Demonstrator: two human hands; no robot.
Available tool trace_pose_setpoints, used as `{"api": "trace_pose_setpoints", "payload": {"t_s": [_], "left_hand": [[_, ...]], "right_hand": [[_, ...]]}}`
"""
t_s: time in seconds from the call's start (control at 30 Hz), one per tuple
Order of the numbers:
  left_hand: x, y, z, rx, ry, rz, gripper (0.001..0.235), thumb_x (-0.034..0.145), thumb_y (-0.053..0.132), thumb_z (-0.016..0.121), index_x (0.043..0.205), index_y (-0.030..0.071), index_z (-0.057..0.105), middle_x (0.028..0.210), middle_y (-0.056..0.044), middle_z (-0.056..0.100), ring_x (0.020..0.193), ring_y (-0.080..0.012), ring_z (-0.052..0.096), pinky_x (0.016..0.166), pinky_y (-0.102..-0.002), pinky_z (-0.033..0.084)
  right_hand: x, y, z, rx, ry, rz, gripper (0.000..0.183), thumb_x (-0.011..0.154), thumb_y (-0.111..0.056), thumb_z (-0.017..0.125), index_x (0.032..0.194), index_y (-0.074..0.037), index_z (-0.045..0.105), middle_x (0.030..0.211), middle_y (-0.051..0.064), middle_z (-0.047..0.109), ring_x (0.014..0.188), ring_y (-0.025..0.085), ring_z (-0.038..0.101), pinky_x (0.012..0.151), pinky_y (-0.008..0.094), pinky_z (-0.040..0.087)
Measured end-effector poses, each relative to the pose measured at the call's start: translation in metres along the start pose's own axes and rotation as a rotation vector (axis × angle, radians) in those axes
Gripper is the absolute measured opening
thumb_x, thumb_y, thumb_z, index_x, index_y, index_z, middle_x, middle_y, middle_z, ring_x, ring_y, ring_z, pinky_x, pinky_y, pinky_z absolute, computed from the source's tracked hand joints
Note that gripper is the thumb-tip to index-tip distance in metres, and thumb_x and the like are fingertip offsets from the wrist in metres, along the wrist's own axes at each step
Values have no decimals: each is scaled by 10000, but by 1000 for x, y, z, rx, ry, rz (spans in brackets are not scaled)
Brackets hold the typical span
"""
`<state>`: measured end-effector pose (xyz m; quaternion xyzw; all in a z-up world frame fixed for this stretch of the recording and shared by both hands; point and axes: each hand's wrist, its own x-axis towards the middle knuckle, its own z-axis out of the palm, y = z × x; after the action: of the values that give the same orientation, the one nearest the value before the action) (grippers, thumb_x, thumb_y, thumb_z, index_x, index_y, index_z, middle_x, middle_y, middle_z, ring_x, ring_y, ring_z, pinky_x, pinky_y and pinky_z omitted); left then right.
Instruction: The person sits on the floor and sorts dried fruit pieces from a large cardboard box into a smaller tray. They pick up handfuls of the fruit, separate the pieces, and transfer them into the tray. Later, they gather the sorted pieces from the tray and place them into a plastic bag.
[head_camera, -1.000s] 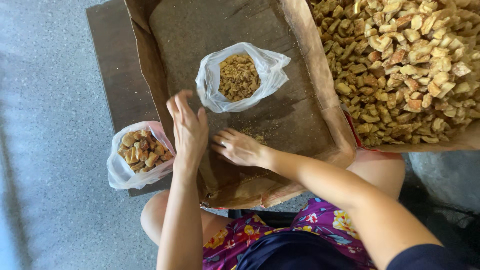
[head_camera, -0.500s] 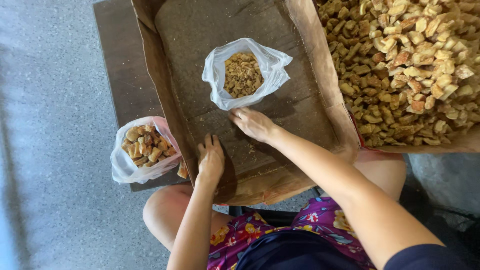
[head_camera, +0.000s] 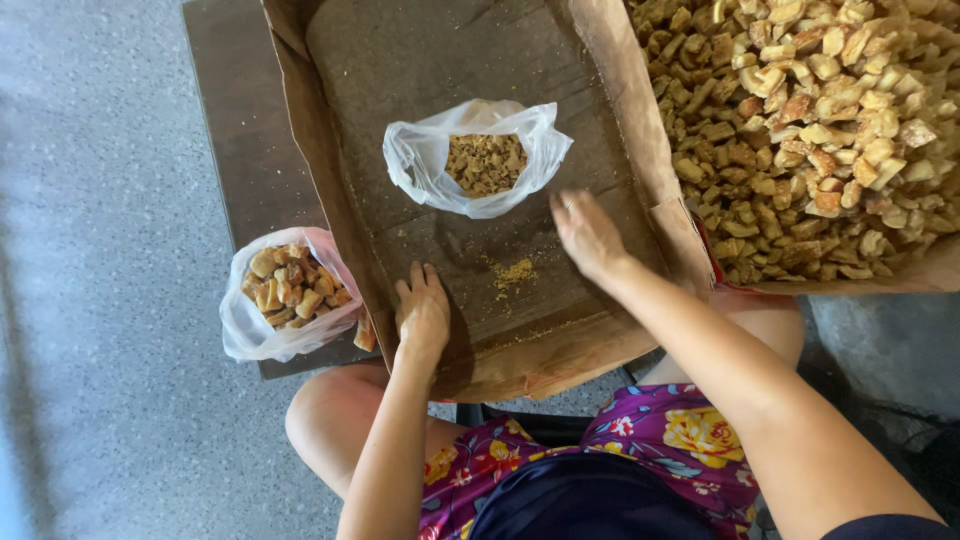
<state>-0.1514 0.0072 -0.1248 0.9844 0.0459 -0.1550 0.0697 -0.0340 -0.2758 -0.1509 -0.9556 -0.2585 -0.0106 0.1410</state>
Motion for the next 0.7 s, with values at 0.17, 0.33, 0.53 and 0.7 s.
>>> {"api": "trace_pose_setpoints", "payload": {"t_s": [0.17, 0.33, 0.53, 0.7], "left_hand": [[-3, 0, 0, 6, -45, -13, 703, 802, -16, 673, 1466, -16, 443, 1553, -166, 380, 1202, -406, 498, 933, -411, 576], [-4, 2, -2, 0, -32, -34, 681, 827, -10, 666, 1470, -15, 439, 1567, -155, 372, 1208, -410, 498, 918, -391, 588], [-1, 4, -9, 27, -34, -26, 721, 787, -10, 688, 1466, -14, 444, 1561, -158, 366, 1198, -406, 497, 915, -391, 579], [0, 1, 0, 29, -19, -14, 698, 801, -6, 684, 1459, -26, 455, 1552, -165, 383, 1201, -412, 504, 907, -385, 587]], "right_hand": [[-39, -51, 17, 198, -185, -169, 337, 938, 68, 546, 1266, 78, 621, 1257, 235, 648, 1187, 351, 621, 1012, 398, 560], [10, -75, 29, 272, 53, -276, 302, 979, -58, 592, 1249, 64, 650, 1292, 253, 653, 1182, 365, 628, 1022, 430, 539], [19, -96, 33, 142, 27, -500, 481, 921, -358, 676, 1131, 76, 686, 1207, 234, 670, 1135, 360, 637, 994, 446, 542], [-29, -46, 53, 174, -212, -590, 121, 1062, -81, 640, 1109, 11, 705, 1184, 149, 711, 1174, 241, 658, 1060, 324, 575]]}}
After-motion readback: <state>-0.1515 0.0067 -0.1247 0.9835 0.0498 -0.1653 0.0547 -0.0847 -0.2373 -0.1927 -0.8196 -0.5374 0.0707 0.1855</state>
